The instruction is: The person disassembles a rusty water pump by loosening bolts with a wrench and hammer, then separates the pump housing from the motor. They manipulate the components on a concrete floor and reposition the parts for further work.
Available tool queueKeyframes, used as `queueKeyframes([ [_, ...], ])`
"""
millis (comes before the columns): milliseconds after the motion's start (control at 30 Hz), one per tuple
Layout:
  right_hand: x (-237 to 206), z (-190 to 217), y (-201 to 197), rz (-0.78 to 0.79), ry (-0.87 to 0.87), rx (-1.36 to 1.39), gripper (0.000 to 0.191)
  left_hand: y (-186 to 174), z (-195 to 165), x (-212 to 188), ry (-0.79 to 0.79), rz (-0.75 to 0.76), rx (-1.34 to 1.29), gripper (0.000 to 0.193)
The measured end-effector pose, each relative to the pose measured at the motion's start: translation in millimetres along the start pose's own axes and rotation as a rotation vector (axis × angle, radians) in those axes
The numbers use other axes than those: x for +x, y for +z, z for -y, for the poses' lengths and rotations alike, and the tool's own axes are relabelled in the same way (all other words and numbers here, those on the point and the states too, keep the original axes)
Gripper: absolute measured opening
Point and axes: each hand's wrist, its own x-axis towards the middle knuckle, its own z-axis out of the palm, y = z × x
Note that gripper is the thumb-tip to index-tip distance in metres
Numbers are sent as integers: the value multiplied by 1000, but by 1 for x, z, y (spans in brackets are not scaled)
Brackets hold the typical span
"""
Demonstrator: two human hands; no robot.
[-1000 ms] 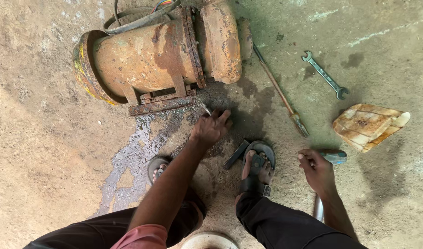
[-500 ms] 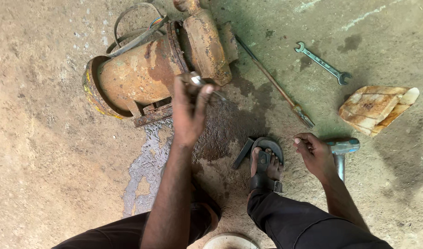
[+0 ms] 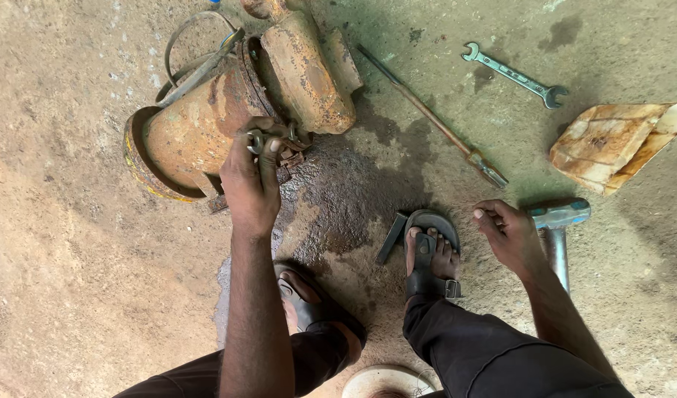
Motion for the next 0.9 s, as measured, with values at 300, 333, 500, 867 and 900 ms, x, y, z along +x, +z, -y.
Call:
queueKeyframes([
  [300,-2,3,0,-29,-5,39,26,1,-14,-3,15,-24,141,19],
  [333,-2,2,-1,-32,-4,38,25,1,-14,-3,41,-33,143,19],
  [500,-9,-12,-14,-246,-15,-87,19,1,-12,3,59,-7,177,19],
  [867,-73,-52,-27,-524,48,-613,71,3,3,14,153,40,120,21],
  [900,-77,-56,-26,-501,79,-609,74,3,6,14,181,39,138,21],
])
